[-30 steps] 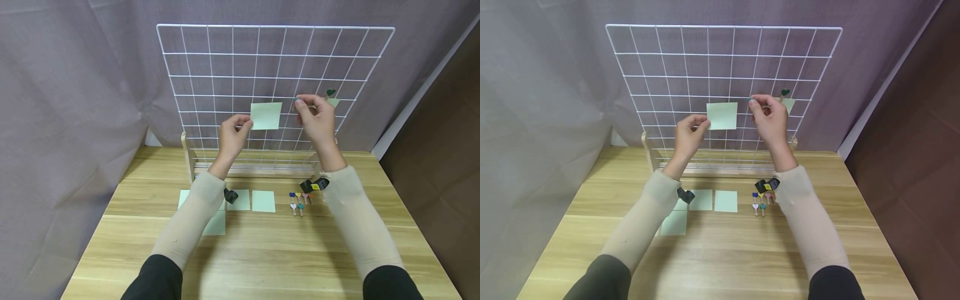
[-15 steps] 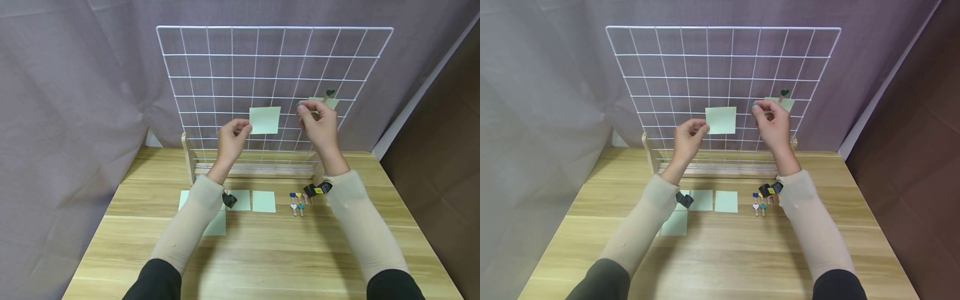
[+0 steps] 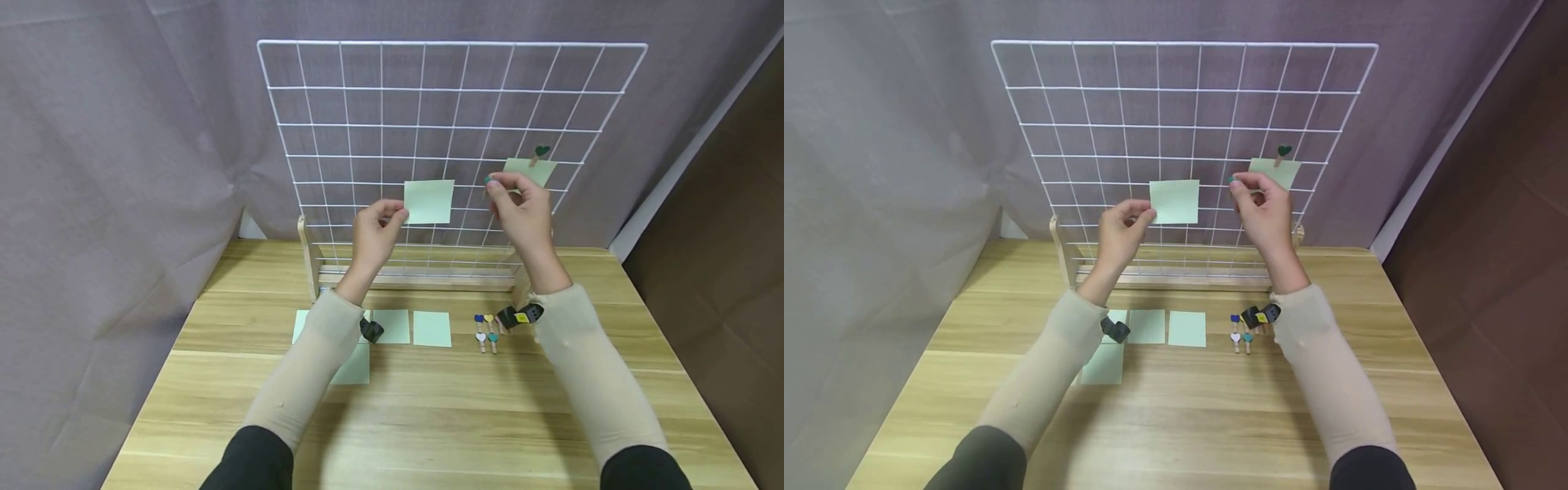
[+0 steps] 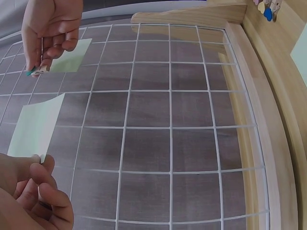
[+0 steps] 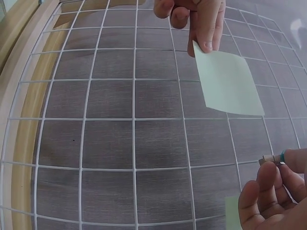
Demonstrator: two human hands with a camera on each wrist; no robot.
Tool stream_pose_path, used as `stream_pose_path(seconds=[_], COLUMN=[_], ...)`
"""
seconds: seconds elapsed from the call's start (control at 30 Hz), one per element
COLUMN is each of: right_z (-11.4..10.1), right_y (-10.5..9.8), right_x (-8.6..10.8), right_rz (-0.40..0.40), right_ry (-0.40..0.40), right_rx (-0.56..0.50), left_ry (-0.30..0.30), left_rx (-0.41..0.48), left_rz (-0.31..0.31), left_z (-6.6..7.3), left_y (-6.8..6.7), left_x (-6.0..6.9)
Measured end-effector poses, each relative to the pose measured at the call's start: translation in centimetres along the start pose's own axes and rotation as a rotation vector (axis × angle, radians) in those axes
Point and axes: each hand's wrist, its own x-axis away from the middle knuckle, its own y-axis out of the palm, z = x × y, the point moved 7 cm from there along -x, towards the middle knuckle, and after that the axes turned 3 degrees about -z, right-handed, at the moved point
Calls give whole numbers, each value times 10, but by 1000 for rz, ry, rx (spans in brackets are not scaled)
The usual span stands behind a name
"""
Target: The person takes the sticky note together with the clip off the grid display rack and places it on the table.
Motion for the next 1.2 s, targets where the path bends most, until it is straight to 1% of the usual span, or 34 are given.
stream_pose_path(seconds=[0.27,0.43,0.53,0.63,0.83,0.97,1.2], right_z=[10,15,16,18,22,25,27], right_y=[-2,-2,-1,0,-3,-5,-9], right_x=[3,6,8,10,15,19,26], right_rz=[1,-8,-10,-5,-7,-11,-12], right_ry=[28,39,34,29,36,55,69], right_rx=[-16,-3,-22,-37,-1,13,-7], left_ry=[-13,-45,-54,-52,-51,-55,-72], left_rx=[8,44,38,30,43,43,23], left_rz=[-14,-9,0,-5,-24,-22,-14], left_z=[-5,-10,-12,-13,-14,-16,-19], left_y=[-1,-3,-4,-5,-5,-5,-4], left_x=[5,10,13,16,22,26,33])
